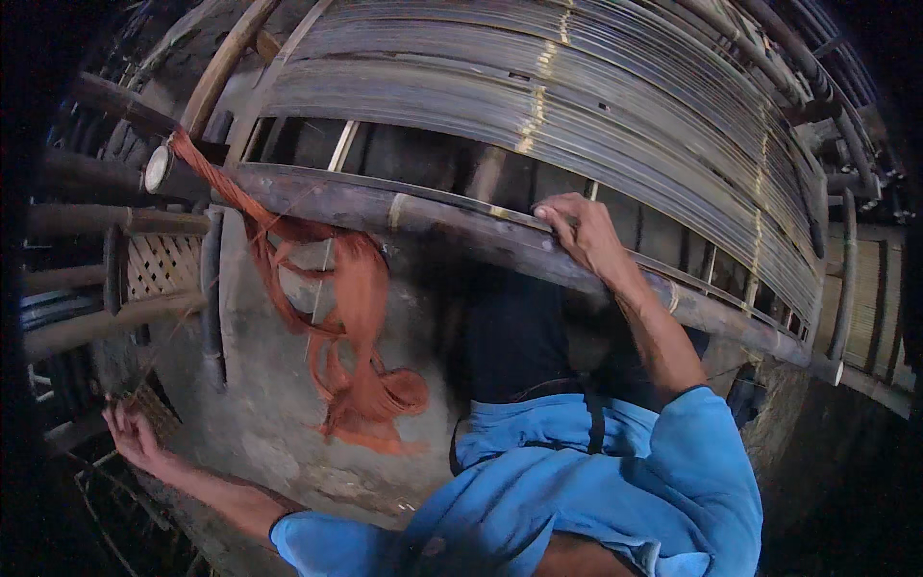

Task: The person weaves a bamboo mat by threading long fibers through a horizontal bamboo frame and tying them with a red string.

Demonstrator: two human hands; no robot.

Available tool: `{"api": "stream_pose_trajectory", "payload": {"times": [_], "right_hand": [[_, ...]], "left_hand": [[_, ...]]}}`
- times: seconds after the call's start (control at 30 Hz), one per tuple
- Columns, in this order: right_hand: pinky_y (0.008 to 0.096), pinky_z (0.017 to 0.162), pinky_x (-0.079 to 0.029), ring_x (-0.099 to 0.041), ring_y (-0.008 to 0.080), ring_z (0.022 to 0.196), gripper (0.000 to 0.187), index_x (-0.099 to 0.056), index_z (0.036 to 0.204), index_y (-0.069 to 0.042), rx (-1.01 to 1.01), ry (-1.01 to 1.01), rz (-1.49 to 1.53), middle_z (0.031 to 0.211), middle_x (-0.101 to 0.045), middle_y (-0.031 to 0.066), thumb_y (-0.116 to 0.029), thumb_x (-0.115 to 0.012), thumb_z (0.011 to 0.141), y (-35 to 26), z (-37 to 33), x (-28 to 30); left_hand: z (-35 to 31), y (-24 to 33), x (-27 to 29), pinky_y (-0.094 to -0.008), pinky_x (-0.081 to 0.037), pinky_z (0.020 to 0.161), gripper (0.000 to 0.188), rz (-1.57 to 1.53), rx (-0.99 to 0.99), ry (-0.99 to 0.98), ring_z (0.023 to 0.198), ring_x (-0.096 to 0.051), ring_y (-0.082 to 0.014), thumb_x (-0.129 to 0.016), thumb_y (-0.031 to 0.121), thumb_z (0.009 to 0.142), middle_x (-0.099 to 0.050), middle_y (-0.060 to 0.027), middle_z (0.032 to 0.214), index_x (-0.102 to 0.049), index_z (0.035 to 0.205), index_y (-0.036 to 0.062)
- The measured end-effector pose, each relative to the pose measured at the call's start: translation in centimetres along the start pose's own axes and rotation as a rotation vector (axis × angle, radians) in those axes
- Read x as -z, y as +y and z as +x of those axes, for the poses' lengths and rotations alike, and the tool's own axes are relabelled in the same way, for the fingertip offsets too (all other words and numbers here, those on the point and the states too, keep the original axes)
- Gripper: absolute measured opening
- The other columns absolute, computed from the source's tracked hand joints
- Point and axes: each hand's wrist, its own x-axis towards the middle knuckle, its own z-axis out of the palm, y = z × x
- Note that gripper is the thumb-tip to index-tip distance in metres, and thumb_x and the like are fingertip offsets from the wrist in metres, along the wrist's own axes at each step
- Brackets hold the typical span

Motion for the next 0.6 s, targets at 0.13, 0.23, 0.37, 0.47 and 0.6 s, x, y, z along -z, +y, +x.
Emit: {"api": "stream_pose_trajectory", "payload": {"times": [0.13, 0.23, 0.37, 0.47, 0.6], "right_hand": [[0.0457, 0.080, -0.054, -0.067, 0.0392, 0.083, 0.024, -0.073, 0.105, 0.000, 0.244, 0.151, -0.277, 0.094, -0.073, 0.0177, -0.021, -0.068, 0.093, -2.0, 1.1, 1.7], [0.0370, 0.080, -0.056, -0.072, 0.0310, 0.088, 0.025, -0.072, 0.112, -0.004, 0.136, 0.012, -0.252, 0.108, -0.073, 0.0162, -0.020, -0.068, 0.094, -4.6, 5.3, 0.3], [0.0439, 0.087, -0.055, -0.069, 0.0388, 0.102, 0.027, -0.071, 0.115, -0.005, 0.215, 0.059, -0.092, 0.114, -0.070, 0.0219, -0.019, -0.066, 0.092, -5.8, 12.3, -5.7], [0.0470, 0.092, -0.054, -0.066, 0.0423, 0.106, 0.038, -0.069, 0.120, -0.006, 0.140, -0.056, -0.159, 0.116, -0.068, 0.0257, -0.030, -0.067, 0.091, -3.0, 19.2, -14.1], [0.0479, 0.083, -0.057, -0.069, 0.0431, 0.096, 0.041, -0.071, 0.114, -0.003, -0.011, -0.324, -0.272, 0.106, -0.069, 0.0283, -0.031, -0.070, 0.084, -3.4, 25.1, -17.1]], "left_hand": [[1.8, -20.8, -19.3, -0.0264, -0.045, 0.097, 0.044, 0.849, 0.079, -0.027, 0.123, -0.056, -0.0162, -0.046, 0.008, 0.103, -0.051, -0.0088, 0.146, -0.048, 0.146, 0.0036], [4.7, -31.4, -27.9, -0.0255, -0.051, 0.084, 0.037, 1.296, 0.061, -0.408, 0.098, -0.068, -0.0131, -0.050, 0.007, 0.097, -0.069, -0.0045, 0.120, -0.068, 0.129, 0.0086], [8.5, -46.9, -33.3, -0.0388, -0.055, 0.084, 0.028, 1.791, -0.529, -0.852, 0.091, -0.071, -0.0348, -0.070, 0.011, 0.082, -0.073, -0.0181, 0.103, -0.073, 0.109, 0.0035], [9.0, -54.4, -32.7, -0.0572, -0.053, 0.077, 0.024, 1.939, -0.339, -0.831, 0.093, -0.068, -0.0455, -0.070, 0.014, 0.079, -0.068, -0.0243, 0.098, -0.064, 0.100, 0.0042], [7.2, -58.3, -35.7, -0.0496, -0.056, 0.078, 0.020, 1.867, -0.187, -0.884, 0.090, -0.070, -0.0426, -0.074, 0.014, 0.076, -0.071, -0.0235, 0.094, -0.072, 0.093, 0.0049]]}}
